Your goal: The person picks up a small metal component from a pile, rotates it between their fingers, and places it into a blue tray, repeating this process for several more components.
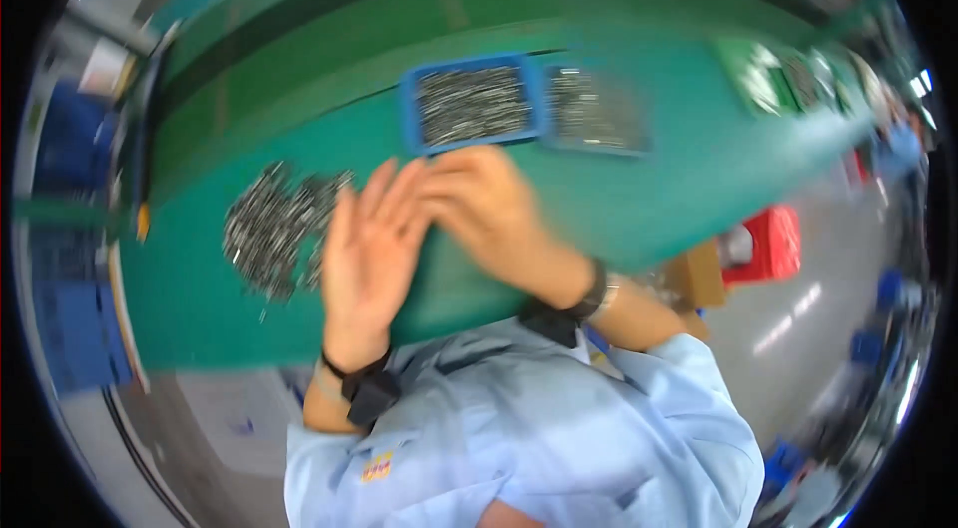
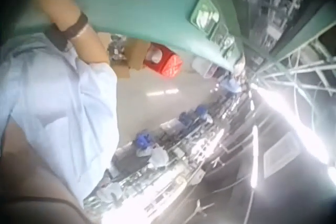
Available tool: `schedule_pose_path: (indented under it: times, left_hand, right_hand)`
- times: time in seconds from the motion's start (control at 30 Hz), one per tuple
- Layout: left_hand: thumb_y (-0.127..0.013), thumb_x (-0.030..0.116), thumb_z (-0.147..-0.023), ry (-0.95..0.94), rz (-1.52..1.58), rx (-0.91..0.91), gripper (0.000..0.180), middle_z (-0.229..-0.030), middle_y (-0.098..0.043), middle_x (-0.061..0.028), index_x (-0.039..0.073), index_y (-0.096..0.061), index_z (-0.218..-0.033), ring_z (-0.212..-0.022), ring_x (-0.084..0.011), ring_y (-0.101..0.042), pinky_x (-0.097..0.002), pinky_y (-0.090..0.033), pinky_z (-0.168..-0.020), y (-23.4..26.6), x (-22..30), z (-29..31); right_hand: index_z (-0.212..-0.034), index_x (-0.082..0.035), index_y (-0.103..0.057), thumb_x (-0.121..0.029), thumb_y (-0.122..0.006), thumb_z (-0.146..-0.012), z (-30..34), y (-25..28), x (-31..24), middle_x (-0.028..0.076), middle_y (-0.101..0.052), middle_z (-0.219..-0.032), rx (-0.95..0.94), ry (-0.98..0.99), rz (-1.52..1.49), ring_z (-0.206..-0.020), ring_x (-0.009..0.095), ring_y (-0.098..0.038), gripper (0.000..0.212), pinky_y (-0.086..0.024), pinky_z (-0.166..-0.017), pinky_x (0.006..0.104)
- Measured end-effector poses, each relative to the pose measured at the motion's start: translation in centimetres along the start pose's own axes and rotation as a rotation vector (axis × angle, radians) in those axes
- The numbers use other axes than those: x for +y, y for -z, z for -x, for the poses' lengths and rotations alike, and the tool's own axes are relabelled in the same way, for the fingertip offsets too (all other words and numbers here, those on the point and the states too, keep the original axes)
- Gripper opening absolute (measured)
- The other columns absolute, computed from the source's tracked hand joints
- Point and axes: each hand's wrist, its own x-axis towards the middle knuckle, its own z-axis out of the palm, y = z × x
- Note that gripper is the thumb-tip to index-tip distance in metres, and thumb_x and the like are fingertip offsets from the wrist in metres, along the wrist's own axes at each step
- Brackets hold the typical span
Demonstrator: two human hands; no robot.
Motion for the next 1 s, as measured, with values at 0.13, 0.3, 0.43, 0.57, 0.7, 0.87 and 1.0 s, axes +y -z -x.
schedule_pose_path:
  times: [0.13, 0.3, 0.43, 0.57, 0.7, 0.87, 1.0]
  left_hand:
    - [-0.035, 0.037, -0.098, -0.065, -0.054, 0.013, 0.050, -0.135, -0.038, -0.0239, -0.002, -0.036, -0.129, -0.128, -0.0311, -0.036, -0.0385, -0.034, -0.102, -0.2, 1.2, 1.8]
    - [-0.033, 0.039, -0.098, -0.067, -0.098, 0.001, 0.052, -0.138, -0.034, -0.0245, -0.001, -0.035, -0.130, -0.130, -0.0316, -0.033, -0.0393, -0.033, -0.103, -0.3, 1.4, 2.7]
    - [-0.035, 0.036, -0.098, -0.096, -0.145, 0.016, 0.049, -0.137, -0.037, -0.0241, -0.001, -0.035, -0.129, -0.127, -0.0291, -0.038, -0.0375, -0.036, -0.100, -0.1, 1.5, 3.0]
    - [-0.041, 0.029, -0.097, -0.131, -0.341, 0.037, 0.040, -0.124, -0.049, -0.0211, -0.001, -0.042, -0.123, -0.115, -0.0247, -0.051, -0.0342, -0.043, -0.092, 0.5, 1.3, 3.6]
    - [-0.047, 0.021, -0.096, -0.050, -0.673, 0.038, 0.027, -0.103, -0.060, -0.0143, -0.001, -0.050, -0.112, -0.093, -0.0191, -0.060, -0.0304, -0.048, -0.080, 1.9, 1.6, 4.9]
    - [-0.050, 0.018, -0.094, 0.006, -0.738, 0.033, 0.020, -0.084, -0.062, -0.0091, 0.000, -0.055, -0.101, -0.074, -0.0164, -0.061, -0.0281, -0.050, -0.068, 2.2, 2.0, 5.4]
    - [-0.051, 0.018, -0.094, 0.080, -0.548, -0.027, 0.018, -0.075, -0.060, -0.0072, 0.001, -0.056, -0.098, -0.062, -0.0146, -0.056, -0.0266, -0.046, -0.058, 3.0, 2.1, 4.9]
  right_hand:
    - [-0.090, -0.012, -0.067, -0.011, -0.068, -0.072, 0.0, -0.9, -1.1, 0.003, -0.057, -0.088, -0.155, -0.050, -0.062, -0.086, 0.023, -0.054, 0.017, -0.044, -0.072, 0.0328]
    - [-0.089, -0.013, -0.067, -0.013, -0.070, -0.070, -0.7, -1.1, -2.7, 0.003, -0.055, -0.085, -0.372, -0.031, 0.008, -0.082, 0.023, -0.053, 0.019, -0.044, -0.070, 0.0333]
    - [-0.089, -0.013, -0.066, -0.013, -0.071, -0.070, -0.8, -1.9, -2.9, 0.002, -0.056, -0.085, -0.366, -0.007, -0.009, -0.081, 0.023, -0.052, 0.019, -0.044, -0.070, 0.0337]
    - [-0.088, -0.012, -0.066, -0.011, -0.071, -0.070, -0.8, -1.9, -2.4, 0.004, -0.056, -0.086, -0.343, -0.011, -0.042, -0.082, 0.023, -0.053, 0.019, -0.044, -0.069, 0.0331]
    - [-0.088, -0.009, -0.066, -0.009, -0.071, -0.072, -1.2, -0.7, -1.9, 0.006, -0.057, -0.087, -0.330, -0.033, -0.137, -0.082, 0.023, -0.055, 0.017, -0.046, -0.069, 0.0325]
    - [-0.089, -0.007, -0.065, -0.008, -0.070, -0.074, -1.6, -0.7, -2.0, 0.007, -0.057, -0.087, -0.403, -0.084, -0.323, -0.082, 0.023, -0.057, 0.016, -0.047, -0.068, 0.0322]
    - [-0.091, -0.006, -0.065, -0.009, -0.069, -0.077, -0.7, -1.8, -1.9, 0.007, -0.058, -0.086, -0.323, -0.116, -0.427, -0.081, 0.023, -0.057, 0.014, -0.047, -0.069, 0.0318]
